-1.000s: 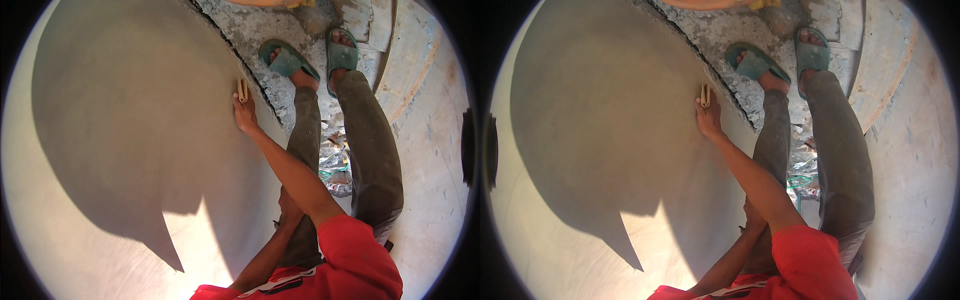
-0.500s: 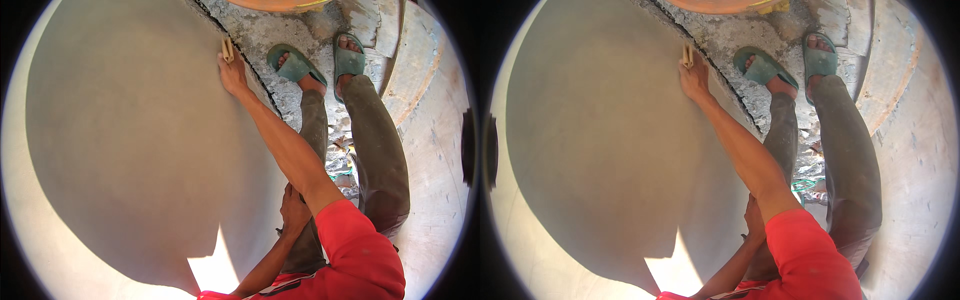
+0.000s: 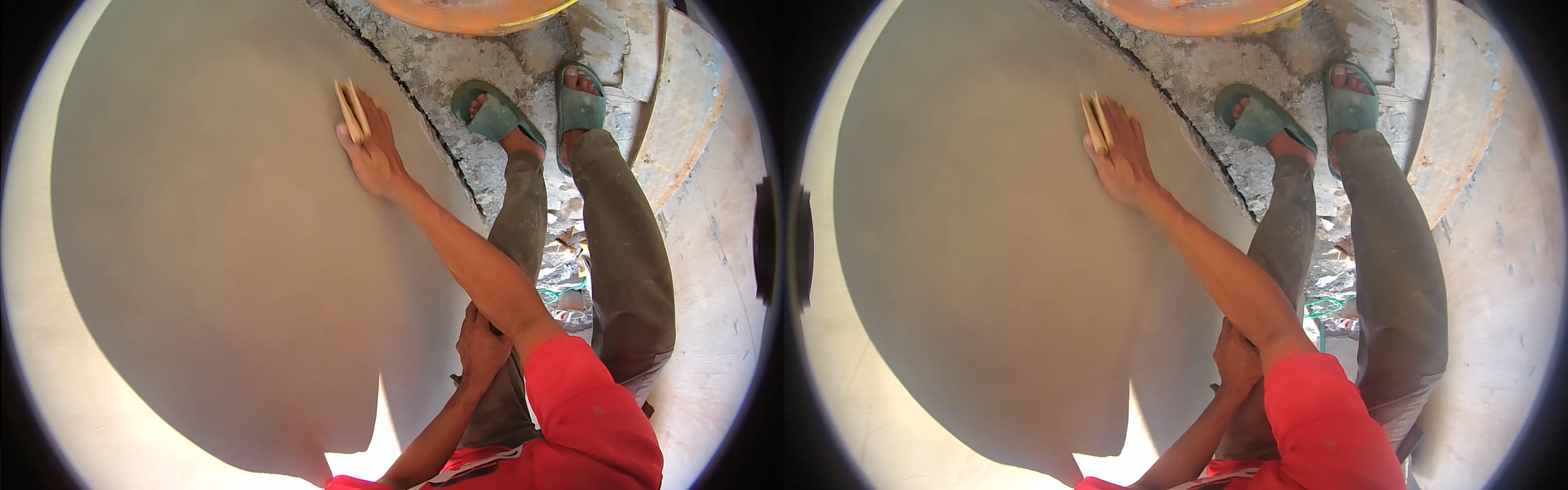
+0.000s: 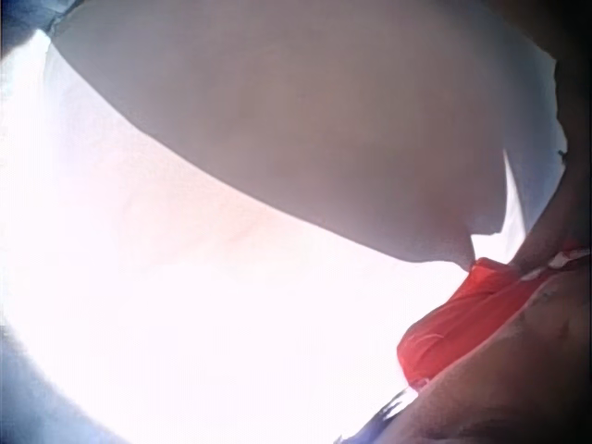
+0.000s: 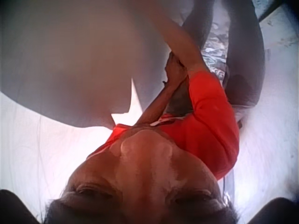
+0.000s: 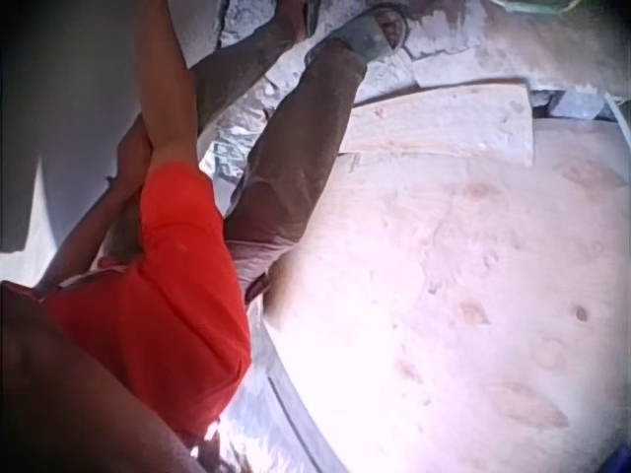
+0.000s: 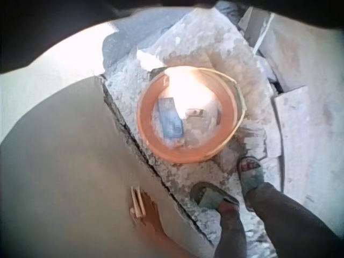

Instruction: The person sands a large curved wall surface using a sanding block held in the right hand. They move the block in circular and linear motions across the surface, occasionally switching hands or adjusting position to reach different areas.

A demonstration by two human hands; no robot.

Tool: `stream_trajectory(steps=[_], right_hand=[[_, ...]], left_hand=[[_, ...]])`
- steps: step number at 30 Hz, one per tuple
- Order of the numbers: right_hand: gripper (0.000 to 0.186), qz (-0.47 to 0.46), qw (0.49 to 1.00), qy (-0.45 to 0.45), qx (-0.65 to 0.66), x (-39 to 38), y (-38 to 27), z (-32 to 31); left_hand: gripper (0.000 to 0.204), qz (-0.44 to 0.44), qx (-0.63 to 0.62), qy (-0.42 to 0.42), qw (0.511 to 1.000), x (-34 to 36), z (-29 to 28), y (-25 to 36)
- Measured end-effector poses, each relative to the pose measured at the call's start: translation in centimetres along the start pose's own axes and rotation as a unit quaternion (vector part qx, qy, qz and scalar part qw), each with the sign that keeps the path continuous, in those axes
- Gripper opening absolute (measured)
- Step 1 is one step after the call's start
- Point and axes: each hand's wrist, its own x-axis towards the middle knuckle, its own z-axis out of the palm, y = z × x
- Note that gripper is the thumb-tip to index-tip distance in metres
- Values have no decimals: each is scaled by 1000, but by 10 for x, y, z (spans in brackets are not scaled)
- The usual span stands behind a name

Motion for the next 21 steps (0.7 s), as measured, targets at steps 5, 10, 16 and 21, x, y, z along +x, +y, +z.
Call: stream_trajectory(steps=[5, 10, 16, 21], right_hand=[[71, 154, 986, -30, 52, -21, 50, -21], [73, 52, 999, 5, -8, 73, 2, -8], [72, 80, 996, -39, -11, 11, 39, -9], [72, 53, 997, -46, 12, 94, -12, -16]], left_hand=[[59, 52, 35, 80, 995, -3, -1, 2], [60, 40, 31, 49, 998, -3, -9, 3], [57, 62, 19, 72, 995, -6, -18, 17], [53, 60, 47, 73, 994, -1, -27, 18]])
